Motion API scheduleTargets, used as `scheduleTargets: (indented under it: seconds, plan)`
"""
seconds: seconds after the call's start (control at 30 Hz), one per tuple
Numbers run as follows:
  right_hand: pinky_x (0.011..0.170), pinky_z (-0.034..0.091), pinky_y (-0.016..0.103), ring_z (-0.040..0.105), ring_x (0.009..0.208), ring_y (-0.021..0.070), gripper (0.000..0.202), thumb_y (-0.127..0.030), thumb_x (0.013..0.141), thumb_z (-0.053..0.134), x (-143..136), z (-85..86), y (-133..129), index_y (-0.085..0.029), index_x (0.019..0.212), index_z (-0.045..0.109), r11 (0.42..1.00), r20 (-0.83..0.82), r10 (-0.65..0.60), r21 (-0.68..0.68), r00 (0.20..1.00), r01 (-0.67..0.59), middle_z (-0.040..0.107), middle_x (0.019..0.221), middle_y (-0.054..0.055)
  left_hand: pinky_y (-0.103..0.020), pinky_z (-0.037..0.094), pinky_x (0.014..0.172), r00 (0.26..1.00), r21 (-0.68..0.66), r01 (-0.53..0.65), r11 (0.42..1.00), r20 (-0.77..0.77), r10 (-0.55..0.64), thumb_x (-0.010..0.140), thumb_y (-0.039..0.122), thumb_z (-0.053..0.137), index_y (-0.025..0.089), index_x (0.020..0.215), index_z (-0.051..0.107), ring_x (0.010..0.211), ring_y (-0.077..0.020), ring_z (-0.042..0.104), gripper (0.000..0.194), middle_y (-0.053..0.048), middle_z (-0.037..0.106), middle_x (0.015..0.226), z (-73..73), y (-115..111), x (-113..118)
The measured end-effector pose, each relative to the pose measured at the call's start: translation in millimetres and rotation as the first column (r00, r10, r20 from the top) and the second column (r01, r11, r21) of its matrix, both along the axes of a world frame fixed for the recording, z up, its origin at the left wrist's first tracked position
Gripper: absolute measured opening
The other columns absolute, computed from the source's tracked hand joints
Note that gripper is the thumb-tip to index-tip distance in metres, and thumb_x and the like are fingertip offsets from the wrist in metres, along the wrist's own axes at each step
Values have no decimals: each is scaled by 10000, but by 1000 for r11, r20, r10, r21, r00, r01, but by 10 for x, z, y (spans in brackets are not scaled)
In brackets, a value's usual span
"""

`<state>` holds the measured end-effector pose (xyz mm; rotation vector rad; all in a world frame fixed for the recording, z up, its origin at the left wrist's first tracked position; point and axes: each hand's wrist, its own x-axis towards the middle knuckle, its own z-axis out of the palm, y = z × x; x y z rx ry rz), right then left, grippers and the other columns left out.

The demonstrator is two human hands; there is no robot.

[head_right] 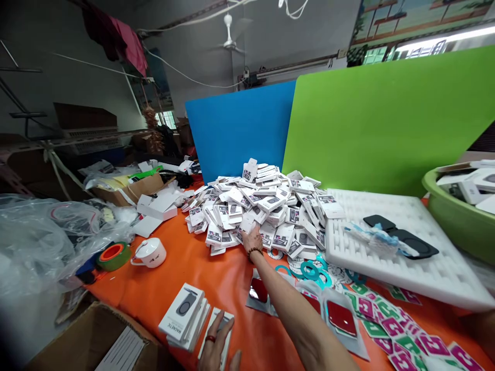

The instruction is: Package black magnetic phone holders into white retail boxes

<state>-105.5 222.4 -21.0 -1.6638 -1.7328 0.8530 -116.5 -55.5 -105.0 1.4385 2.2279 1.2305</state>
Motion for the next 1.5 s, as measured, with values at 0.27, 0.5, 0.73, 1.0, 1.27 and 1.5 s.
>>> scheduleTargets:
  seconds: [0.27,0.5,0.73,1.0,1.27,1.5]
  plan:
    - [558,387,260,534,585,155,186,-377,820,471,749,124,-1443,-206,874,520,872,13,438,238,899,-428,596,697,6,-379,231,1097,905,-9,35,999,425,-28,797,537,482,119,1406,234,1358,-272,190,779,-162,228,1472,663,150,181]
    - [639,463,232,595,720,154,348,-280,772,574,1316,306,-1961,-239,1117,540,542,-112,840,125,531,-831,651,878,25,-370,369,1006,718,-15,-7,1000,696,15,798,568,478,178,1262,460,1301,-278,327,606,-146,427,1364,710,138,282]
    - [780,400,296,563,856,195,198,-244,833,475,1235,51,-794,-150,966,587,823,307,510,98,803,-560,624,920,86,-328,523,663,105,-122,45,992,988,117,680,708,516,111,1014,591,766,-239,659,688,-114,678,834,743,-36,343]
    - [582,328,240,485,625,139,131,-192,727,553,1069,-355,-329,-167,602,522,785,248,608,-44,754,-618,557,639,20,-299,503,558,-55,-115,59,992,991,118,668,698,535,91,851,653,569,-192,624,644,-108,674,698,655,-233,270]
    - [506,304,219,384,547,97,245,-400,802,435,1111,-200,-389,-190,676,429,721,-12,691,-50,723,-691,430,609,-39,-311,501,617,-197,-58,1,998,979,57,754,629,497,88,898,630,611,-177,621,575,-106,678,833,699,-226,279]
    - [610,393,245,477,696,133,250,-309,645,625,1162,-53,-534,-186,808,481,724,-154,676,-41,721,-688,512,785,-11,-333,486,588,-261,-15,32,999,965,23,786,598,480,113,935,596,594,-190,617,521,-90,680,808,563,-193,291]
